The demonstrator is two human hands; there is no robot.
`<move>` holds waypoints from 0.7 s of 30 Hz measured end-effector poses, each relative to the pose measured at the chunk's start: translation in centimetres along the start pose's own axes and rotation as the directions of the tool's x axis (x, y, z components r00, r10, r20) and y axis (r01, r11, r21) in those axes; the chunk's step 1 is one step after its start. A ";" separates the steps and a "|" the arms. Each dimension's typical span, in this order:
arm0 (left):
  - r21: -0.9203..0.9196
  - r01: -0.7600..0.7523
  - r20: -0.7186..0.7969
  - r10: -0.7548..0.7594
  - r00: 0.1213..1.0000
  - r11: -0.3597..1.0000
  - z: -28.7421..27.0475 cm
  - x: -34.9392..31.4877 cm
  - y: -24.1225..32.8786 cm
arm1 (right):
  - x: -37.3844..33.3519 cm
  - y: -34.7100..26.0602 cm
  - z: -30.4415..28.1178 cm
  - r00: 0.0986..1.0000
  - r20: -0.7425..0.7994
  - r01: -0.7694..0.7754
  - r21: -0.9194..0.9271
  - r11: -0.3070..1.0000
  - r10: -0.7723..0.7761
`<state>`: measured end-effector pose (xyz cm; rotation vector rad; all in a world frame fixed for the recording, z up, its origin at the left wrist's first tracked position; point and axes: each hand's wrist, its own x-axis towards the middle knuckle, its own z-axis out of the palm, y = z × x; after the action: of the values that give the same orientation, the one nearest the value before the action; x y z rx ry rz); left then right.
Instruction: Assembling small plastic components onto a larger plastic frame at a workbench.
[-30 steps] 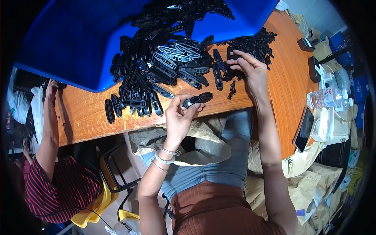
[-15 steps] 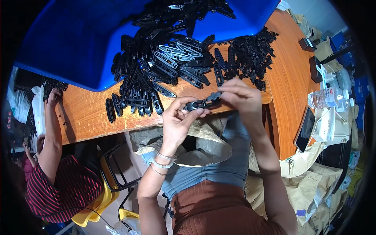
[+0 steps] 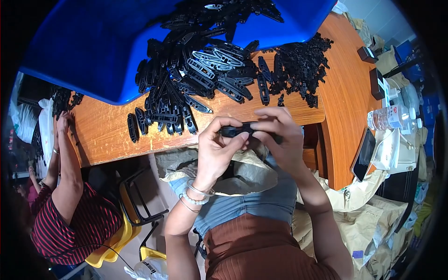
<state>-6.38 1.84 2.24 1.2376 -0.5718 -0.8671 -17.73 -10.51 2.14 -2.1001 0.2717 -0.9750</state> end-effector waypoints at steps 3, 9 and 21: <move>0.026 -0.026 0.001 0.026 1.000 0.999 0.0 -0.2 0.1 | -1.1 0.1 -0.6 0.791 0.318 -0.602 0.250 0.758 0.523; 0.165 0.009 0.079 -0.022 0.997 0.986 -0.9 -0.7 0.2 | -2.7 0.8 0.1 0.775 0.345 -0.631 0.463 0.623 0.529; 0.942 -0.288 0.335 0.392 0.857 -0.174 -5.8 4.8 1.1 | -3.3 1.9 -1.8 0.959 0.101 -0.259 -0.061 0.964 0.264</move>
<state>1.18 1.28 1.45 2.2840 -1.6157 0.3959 -21.08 -11.22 -0.31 -2.0868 0.5076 -0.7013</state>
